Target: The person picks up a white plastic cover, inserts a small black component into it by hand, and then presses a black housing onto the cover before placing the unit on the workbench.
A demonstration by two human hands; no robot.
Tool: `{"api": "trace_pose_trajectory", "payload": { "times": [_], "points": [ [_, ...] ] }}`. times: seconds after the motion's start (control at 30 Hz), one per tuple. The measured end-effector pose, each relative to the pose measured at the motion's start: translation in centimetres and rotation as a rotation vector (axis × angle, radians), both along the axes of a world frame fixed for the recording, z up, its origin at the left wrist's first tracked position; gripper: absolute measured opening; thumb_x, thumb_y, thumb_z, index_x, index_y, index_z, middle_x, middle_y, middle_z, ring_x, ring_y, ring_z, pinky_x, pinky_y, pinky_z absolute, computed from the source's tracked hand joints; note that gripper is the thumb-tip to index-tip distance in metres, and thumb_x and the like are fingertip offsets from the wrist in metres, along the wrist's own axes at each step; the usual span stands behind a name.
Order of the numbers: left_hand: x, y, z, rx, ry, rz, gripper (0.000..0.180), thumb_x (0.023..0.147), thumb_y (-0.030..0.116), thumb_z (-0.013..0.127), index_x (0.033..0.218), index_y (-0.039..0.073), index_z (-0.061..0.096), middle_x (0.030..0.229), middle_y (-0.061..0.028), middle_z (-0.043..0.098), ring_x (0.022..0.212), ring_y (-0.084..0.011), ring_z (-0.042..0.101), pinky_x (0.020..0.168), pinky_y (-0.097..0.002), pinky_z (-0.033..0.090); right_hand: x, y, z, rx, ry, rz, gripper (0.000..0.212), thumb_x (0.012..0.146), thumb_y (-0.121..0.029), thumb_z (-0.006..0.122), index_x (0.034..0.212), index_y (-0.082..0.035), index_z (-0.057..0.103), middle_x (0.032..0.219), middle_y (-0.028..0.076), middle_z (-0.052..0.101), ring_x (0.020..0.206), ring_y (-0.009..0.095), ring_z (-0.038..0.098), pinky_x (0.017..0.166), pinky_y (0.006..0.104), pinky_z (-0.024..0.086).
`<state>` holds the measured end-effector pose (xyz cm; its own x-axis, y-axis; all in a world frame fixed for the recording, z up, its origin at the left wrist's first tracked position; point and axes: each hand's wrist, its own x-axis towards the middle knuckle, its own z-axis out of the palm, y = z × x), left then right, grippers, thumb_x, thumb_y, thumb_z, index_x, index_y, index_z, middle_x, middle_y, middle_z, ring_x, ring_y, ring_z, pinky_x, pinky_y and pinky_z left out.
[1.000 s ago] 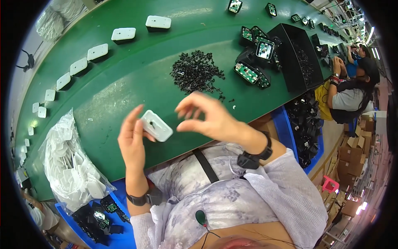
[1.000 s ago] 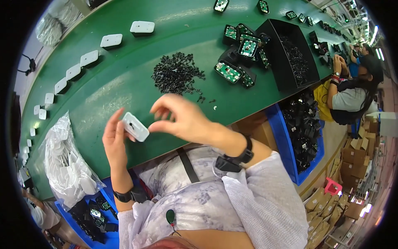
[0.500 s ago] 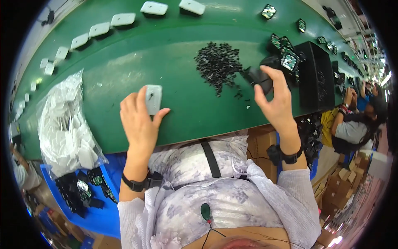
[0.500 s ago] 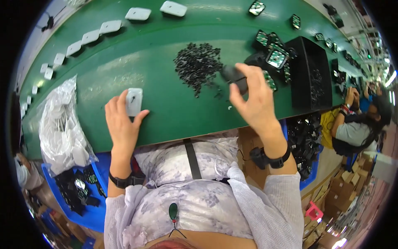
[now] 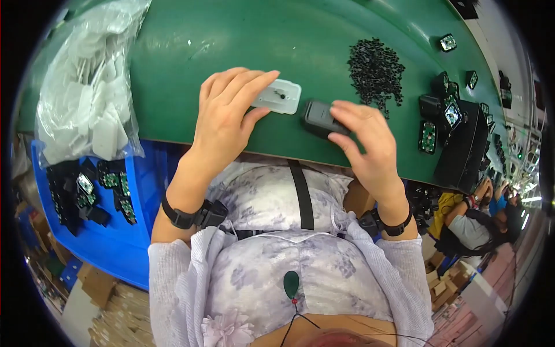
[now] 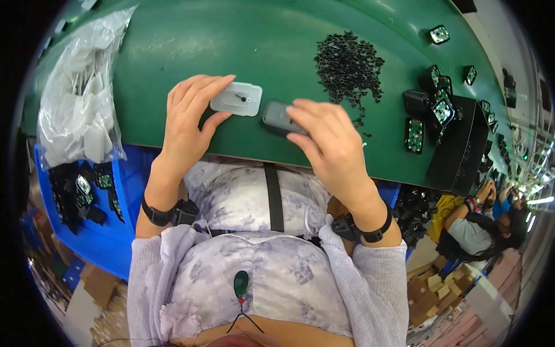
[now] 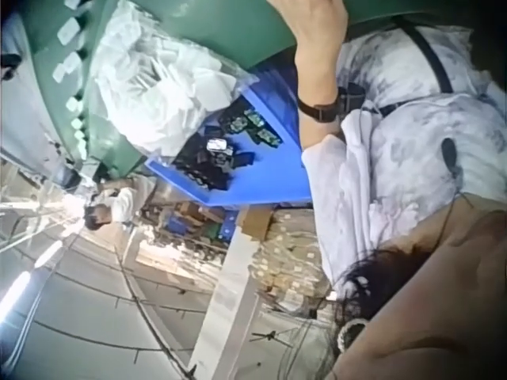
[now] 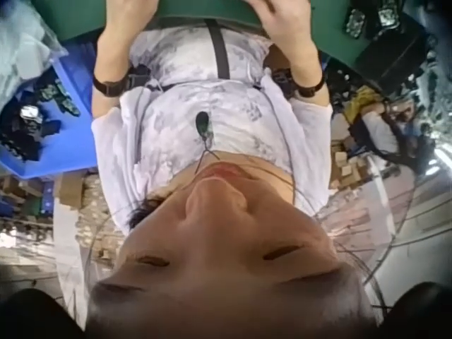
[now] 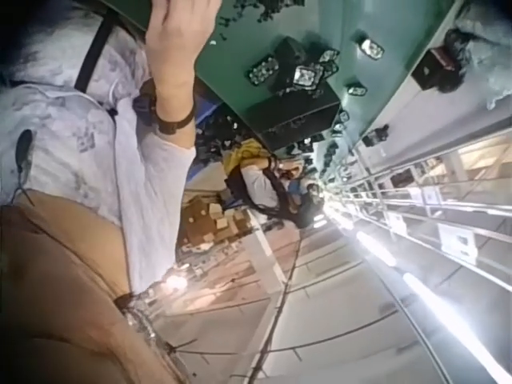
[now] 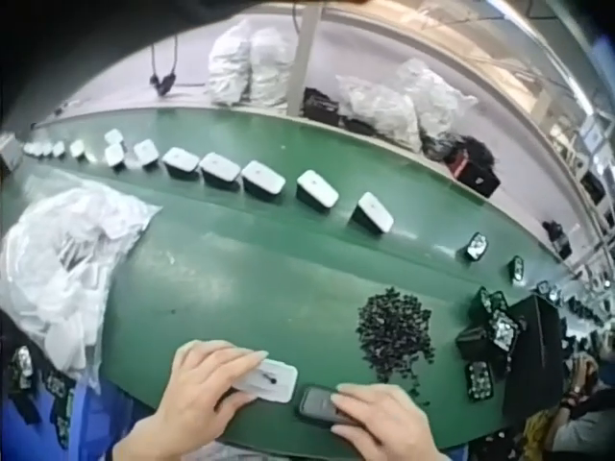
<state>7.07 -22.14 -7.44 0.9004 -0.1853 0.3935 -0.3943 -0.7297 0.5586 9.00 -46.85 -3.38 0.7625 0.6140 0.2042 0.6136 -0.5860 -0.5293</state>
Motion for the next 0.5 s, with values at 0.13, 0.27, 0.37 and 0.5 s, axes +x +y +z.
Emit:
{"api": "trace_pose_trajectory", "payload": {
  "times": [0.13, 0.27, 0.37, 0.5],
  "points": [
    [-0.4, 0.3, -1.1, -0.297, 0.028, -0.01, 0.055, 0.074, -0.007, 0.061, 0.126, 0.01, 0.053, 0.119, -0.0096, 0.059, 0.109, -0.0282, 0.055, 0.096, -0.0392, 0.04, 1.2, 3.3, 0.0, 0.141, -0.139, -0.035, 0.038, 0.07, -0.002, 0.074, 0.107, -0.003, 0.065, 0.108, 0.013, 0.065, 0.096, 0.027, 0.06, 0.083, 0.034, 0.047],
    [-0.9, 1.2, -0.5, -0.463, 0.145, -0.055, 0.045, 0.083, -0.008, 0.046, 0.125, 0.004, 0.055, 0.131, -0.0098, 0.054, 0.124, -0.0281, 0.048, 0.103, -0.0346, 0.038, 1.8, 5.8, -1.1, 0.156, -0.153, 0.039, 0.038, 0.069, -0.003, 0.074, 0.107, -0.003, 0.065, 0.108, 0.011, 0.065, 0.094, 0.027, 0.06, 0.082, 0.0341, 0.047],
    [-0.9, 1.6, -1.0, -0.22, 0.084, -0.103, 0.043, 0.083, -0.007, 0.044, 0.122, 0.003, 0.058, 0.128, -0.01, 0.057, 0.123, -0.0285, 0.05, 0.102, -0.0366, 0.04, 2.0, 6.7, -1.6, 0.088, -0.14, 0.058, 0.038, 0.069, -0.003, 0.074, 0.106, -0.004, 0.065, 0.107, 0.01, 0.065, 0.093, 0.027, 0.06, 0.08, 0.0343, 0.048],
    [-0.7, 1.7, -1.2, -0.204, 0.068, -0.079, 0.041, 0.082, -0.007, 0.045, 0.118, 0.004, 0.061, 0.124, -0.0101, 0.06, 0.121, -0.0289, 0.052, 0.102, -0.0378, 0.04, 1.6, 7.0, -1.8, 0.022, -0.188, 0.041, 0.039, 0.068, -0.002, 0.073, 0.106, -0.005, 0.066, 0.108, 0.01, 0.065, 0.092, 0.026, 0.06, 0.079, 0.034, 0.049]
  ]
}}
